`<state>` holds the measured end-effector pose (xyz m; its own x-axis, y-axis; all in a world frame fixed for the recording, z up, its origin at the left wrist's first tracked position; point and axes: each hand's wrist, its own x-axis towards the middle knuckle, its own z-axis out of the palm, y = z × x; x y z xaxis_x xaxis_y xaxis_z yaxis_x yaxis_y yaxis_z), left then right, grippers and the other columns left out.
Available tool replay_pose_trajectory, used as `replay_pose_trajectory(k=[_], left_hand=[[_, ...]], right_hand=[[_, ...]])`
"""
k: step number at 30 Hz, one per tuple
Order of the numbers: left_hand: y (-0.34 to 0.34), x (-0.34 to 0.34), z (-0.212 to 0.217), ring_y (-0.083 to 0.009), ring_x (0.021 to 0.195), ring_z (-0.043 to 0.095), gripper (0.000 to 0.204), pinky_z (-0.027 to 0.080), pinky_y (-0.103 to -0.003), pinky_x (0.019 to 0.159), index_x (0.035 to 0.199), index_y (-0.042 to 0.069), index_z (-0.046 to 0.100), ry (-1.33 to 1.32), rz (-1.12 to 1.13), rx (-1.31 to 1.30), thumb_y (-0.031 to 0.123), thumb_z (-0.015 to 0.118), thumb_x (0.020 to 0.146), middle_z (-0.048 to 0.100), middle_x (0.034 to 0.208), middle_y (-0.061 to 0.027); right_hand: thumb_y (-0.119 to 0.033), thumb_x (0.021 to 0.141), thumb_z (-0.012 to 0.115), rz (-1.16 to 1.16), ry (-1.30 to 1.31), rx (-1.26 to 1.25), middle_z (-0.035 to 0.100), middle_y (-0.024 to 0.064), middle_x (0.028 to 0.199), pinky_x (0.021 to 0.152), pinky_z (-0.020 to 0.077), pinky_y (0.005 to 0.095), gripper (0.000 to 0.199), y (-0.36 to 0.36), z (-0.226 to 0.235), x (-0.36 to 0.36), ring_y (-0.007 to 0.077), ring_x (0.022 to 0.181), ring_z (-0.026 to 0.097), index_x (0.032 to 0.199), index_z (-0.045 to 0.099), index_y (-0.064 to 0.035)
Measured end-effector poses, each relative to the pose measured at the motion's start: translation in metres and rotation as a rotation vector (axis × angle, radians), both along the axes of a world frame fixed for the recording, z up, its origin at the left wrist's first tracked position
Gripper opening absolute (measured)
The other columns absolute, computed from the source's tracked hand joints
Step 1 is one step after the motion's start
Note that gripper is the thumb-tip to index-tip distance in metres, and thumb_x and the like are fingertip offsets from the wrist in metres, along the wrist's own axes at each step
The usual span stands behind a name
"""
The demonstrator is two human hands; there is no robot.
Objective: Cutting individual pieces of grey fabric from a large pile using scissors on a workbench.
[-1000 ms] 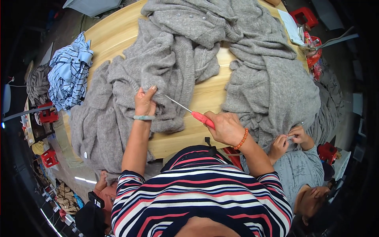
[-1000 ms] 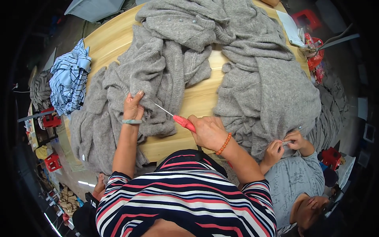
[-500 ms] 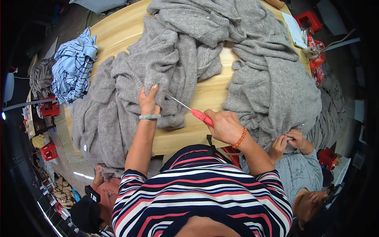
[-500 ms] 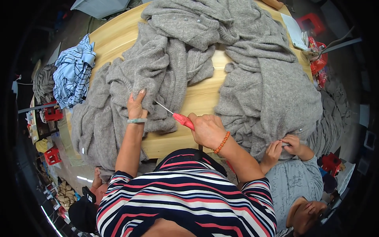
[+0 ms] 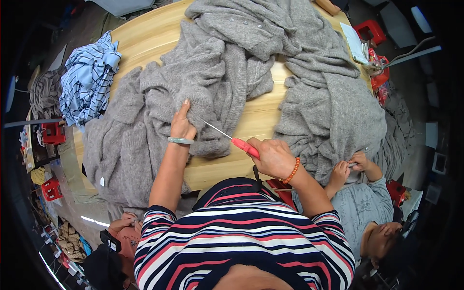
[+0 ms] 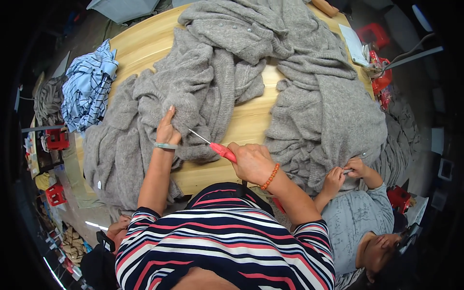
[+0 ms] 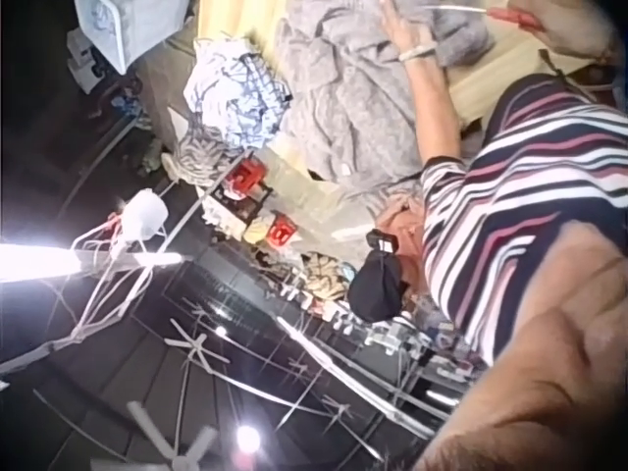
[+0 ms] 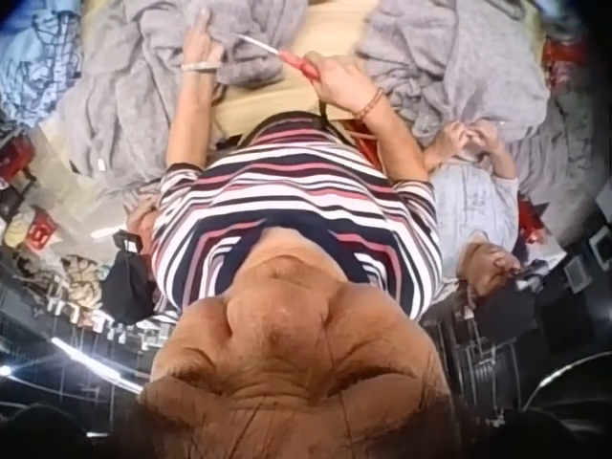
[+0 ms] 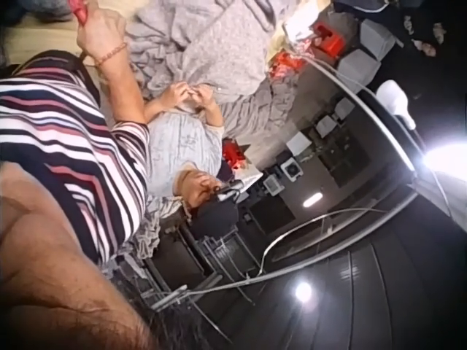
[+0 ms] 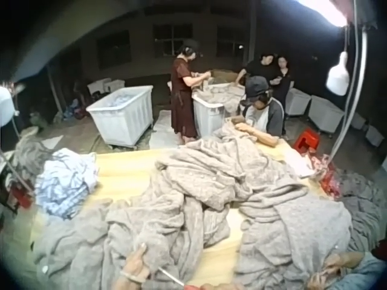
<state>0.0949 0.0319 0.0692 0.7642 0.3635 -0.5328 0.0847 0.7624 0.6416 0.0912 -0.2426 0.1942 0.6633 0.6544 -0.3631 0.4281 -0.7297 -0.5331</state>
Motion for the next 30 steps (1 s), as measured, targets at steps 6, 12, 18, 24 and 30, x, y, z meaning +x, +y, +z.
replay_pose_trajectory(k=[6, 12, 18, 24, 30], left_hand=[[0.051, 0.011, 0.031, -0.0291, 0.124, 0.052, 0.054, 0.041, -0.046, 0.106, 0.144, 0.003, 0.038, -0.357, -0.153, 0.035, 0.036, 0.045, 0.103, 0.05, 0.139, -0.0134], [0.056, -0.05, 0.004, -0.0324, 0.134, 0.041, 0.086, 0.032, -0.046, 0.111, 0.149, 0.006, 0.033, -0.119, -0.443, 1.216, 0.022, 0.079, 0.077, 0.042, 0.147, -0.0206], [0.045, -0.061, -0.052, -0.0373, 0.115, 0.054, 0.048, 0.039, -0.046, 0.102, 0.115, 0.008, 0.063, -0.038, -0.52, 2.05, 0.019, 0.079, 0.071, 0.058, 0.124, -0.02], [0.063, -0.034, -0.019, -0.0359, 0.104, 0.058, 0.026, 0.044, -0.045, 0.09, 0.093, 0.002, 0.066, -0.13, -0.299, 1.705, 0.015, 0.076, 0.074, 0.064, 0.106, -0.0159], [0.135, 0.024, -0.028, -0.0462, 0.133, 0.034, 0.043, 0.027, -0.046, 0.114, 0.107, 0.005, 0.067, 0.261, 0.052, 1.761, 0.023, 0.08, 0.07, 0.047, 0.139, -0.02]], right_hand=[[-0.02, 0.089, 0.061, -0.101, -0.098, 0.035, 0.065, 0.019, 0.075, 0.066, 0.0506, 0.0485, 0.019, 0.009, -0.004, -0.004, 0.0388, 0.073, 0.065, 0.105, 0.061, -0.0103], [-0.015, 0.084, 0.06, -0.111, -0.093, -0.004, 0.066, 0.0217, 0.075, 0.066, 0.0511, 0.05, 0.017, 0.014, -0.007, -0.007, 0.0402, 0.074, 0.066, 0.1, 0.06, -0.0074], [-0.017, 0.084, 0.058, 0.124, -0.052, -0.039, 0.064, 0.0183, 0.066, 0.064, 0.0513, 0.0481, 0.015, 0.035, -0.008, -0.021, 0.0373, 0.067, 0.066, 0.093, 0.059, -0.0046], [-0.021, 0.088, 0.061, -0.086, -0.107, -0.021, 0.066, 0.0199, 0.08, 0.068, 0.0488, 0.0499, 0.019, 0.015, -0.002, -0.007, 0.0411, 0.079, 0.064, 0.105, 0.061, -0.0129], [-0.021, 0.087, 0.063, -0.078, -0.166, 0.028, 0.065, 0.0199, 0.078, 0.067, 0.0488, 0.051, 0.022, 0.006, 0.001, -0.01, 0.0413, 0.074, 0.063, 0.108, 0.062, -0.0146]])
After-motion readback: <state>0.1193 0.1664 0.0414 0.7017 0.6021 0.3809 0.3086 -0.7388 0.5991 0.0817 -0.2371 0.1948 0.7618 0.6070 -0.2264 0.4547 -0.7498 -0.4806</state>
